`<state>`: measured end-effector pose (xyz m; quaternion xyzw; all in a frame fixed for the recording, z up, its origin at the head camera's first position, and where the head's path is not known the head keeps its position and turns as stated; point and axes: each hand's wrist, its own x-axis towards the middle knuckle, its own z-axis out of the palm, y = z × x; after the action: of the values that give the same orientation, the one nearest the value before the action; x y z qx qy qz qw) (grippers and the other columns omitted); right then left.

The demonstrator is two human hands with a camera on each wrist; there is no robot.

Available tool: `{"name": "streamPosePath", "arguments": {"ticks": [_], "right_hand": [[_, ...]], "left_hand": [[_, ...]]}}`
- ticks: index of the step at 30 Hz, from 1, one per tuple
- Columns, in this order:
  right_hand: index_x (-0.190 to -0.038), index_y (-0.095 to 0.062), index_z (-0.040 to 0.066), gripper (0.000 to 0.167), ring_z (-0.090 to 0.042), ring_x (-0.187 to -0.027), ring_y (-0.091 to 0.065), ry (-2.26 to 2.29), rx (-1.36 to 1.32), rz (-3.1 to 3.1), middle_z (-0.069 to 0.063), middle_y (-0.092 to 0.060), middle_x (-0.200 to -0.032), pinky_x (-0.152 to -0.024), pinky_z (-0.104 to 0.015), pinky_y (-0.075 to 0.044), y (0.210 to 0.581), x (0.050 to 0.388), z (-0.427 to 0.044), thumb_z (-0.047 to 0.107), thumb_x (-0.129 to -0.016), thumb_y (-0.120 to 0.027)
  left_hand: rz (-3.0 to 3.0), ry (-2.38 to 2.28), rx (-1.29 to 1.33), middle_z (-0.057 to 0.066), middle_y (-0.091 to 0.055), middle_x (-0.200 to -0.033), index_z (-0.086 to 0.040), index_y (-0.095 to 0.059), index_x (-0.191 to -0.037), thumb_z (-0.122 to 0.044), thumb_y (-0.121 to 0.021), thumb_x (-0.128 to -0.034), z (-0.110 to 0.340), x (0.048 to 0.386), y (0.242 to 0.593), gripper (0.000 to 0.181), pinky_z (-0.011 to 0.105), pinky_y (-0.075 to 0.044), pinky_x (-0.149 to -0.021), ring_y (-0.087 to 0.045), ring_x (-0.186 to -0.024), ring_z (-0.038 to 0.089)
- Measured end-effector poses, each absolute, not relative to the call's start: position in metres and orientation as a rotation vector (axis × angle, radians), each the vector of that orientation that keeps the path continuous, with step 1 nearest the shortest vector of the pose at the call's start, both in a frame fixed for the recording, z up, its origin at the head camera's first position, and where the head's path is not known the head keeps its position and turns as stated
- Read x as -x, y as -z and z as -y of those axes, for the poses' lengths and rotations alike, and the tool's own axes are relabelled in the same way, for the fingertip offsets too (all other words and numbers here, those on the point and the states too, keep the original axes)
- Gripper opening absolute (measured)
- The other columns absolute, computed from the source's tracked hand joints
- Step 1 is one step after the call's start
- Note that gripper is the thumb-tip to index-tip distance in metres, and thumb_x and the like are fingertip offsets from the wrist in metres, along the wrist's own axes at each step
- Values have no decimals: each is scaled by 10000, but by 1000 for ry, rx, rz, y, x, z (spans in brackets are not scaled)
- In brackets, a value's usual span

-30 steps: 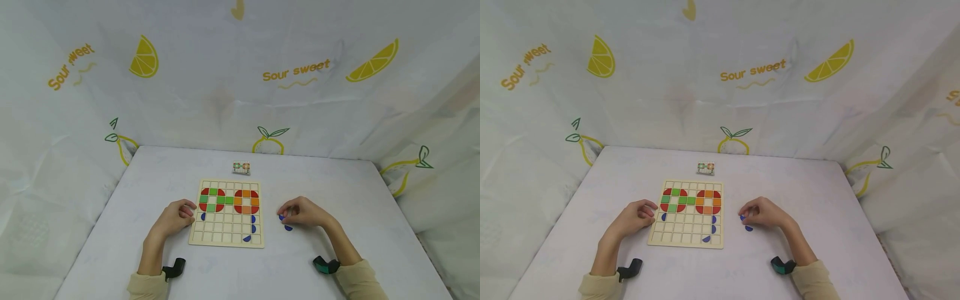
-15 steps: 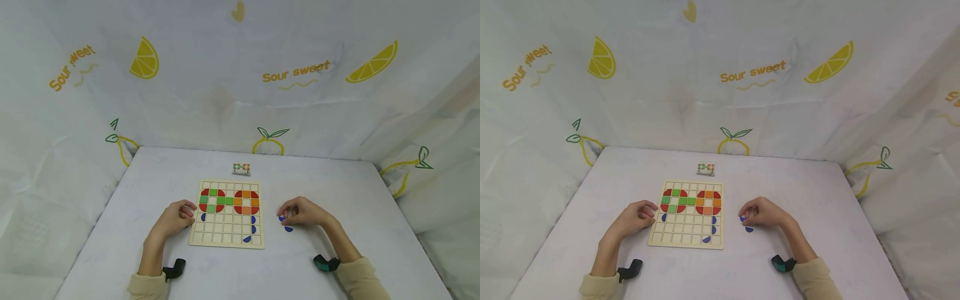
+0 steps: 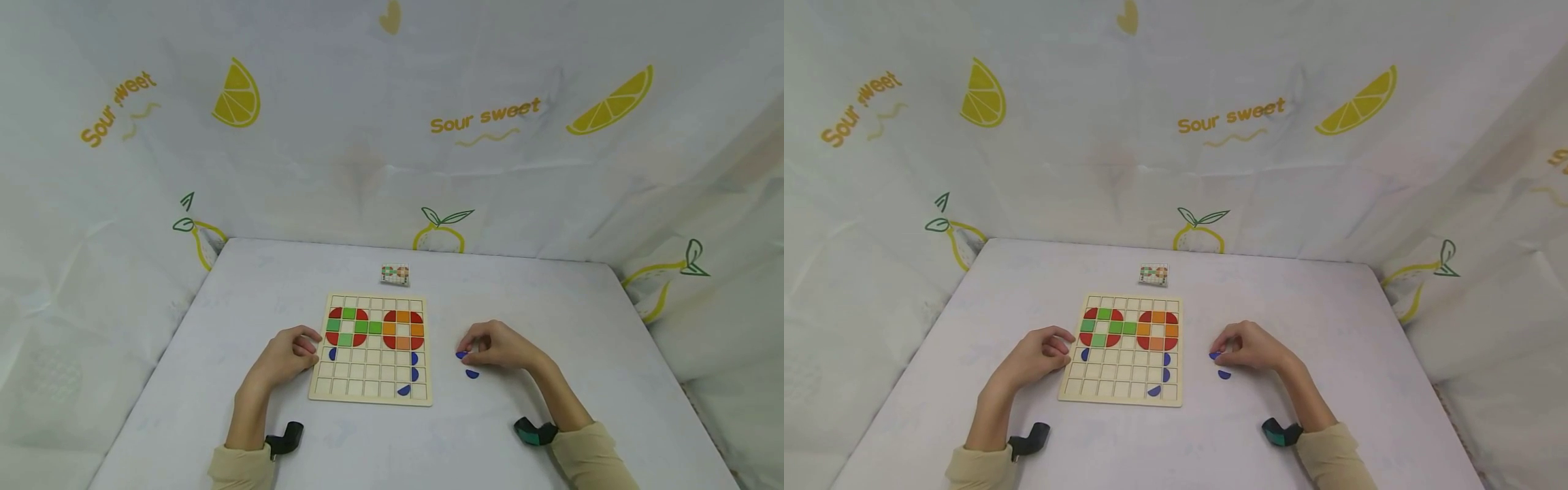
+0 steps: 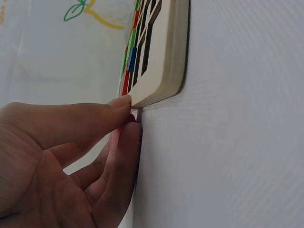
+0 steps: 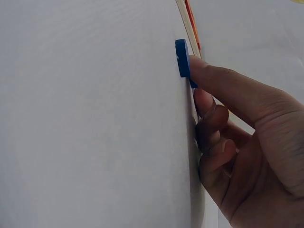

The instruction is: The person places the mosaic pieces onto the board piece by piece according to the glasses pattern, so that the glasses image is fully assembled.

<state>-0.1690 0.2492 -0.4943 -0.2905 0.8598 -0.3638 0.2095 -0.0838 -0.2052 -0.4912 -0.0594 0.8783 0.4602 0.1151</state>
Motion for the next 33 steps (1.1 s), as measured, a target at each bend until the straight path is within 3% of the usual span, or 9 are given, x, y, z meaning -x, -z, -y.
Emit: {"name": "streamPosePath", "arguments": {"ticks": [13,20,23,33], "right_hand": [[-1079,-811,136,129,-46,-791,-547,996,835,-2399,-11,-773,-1020,-701,-196,-462,495,171,-252,196,-966,-824],[-1107,-801,145,126,-62,-904,-603,1011,825,-2404,-24,-787,-1084,-812,-195,-514,495,175,-250,201,-994,-796],[-1109,-801,151,120,-69,-950,-622,1024,829,-2387,-30,-791,-1121,-863,-198,-537,492,177,-246,207,-1003,-788],[-1139,-778,154,129,-110,-940,-636,1066,914,-2295,-45,-774,-1133,-861,-212,-550,480,181,-214,196,-1017,-772]], "left_hand": [[-2587,-1351,151,92,-695,-954,-20,-724,-1200,8,-790,-912,206,83,491,297,256,-522,-692,-627,-818,171],[-2586,-1354,146,89,-691,-958,-22,-723,-1203,6,-793,-914,206,83,491,299,257,-523,-691,-622,-822,169],[-2585,-1357,143,89,-689,-956,-20,-722,-1205,6,-792,-915,206,83,490,299,256,-523,-688,-620,-822,167],[-2586,-1355,139,88,-687,-951,-17,-721,-1205,11,-788,-917,205,83,491,297,248,-519,-695,-616,-823,168]]}}
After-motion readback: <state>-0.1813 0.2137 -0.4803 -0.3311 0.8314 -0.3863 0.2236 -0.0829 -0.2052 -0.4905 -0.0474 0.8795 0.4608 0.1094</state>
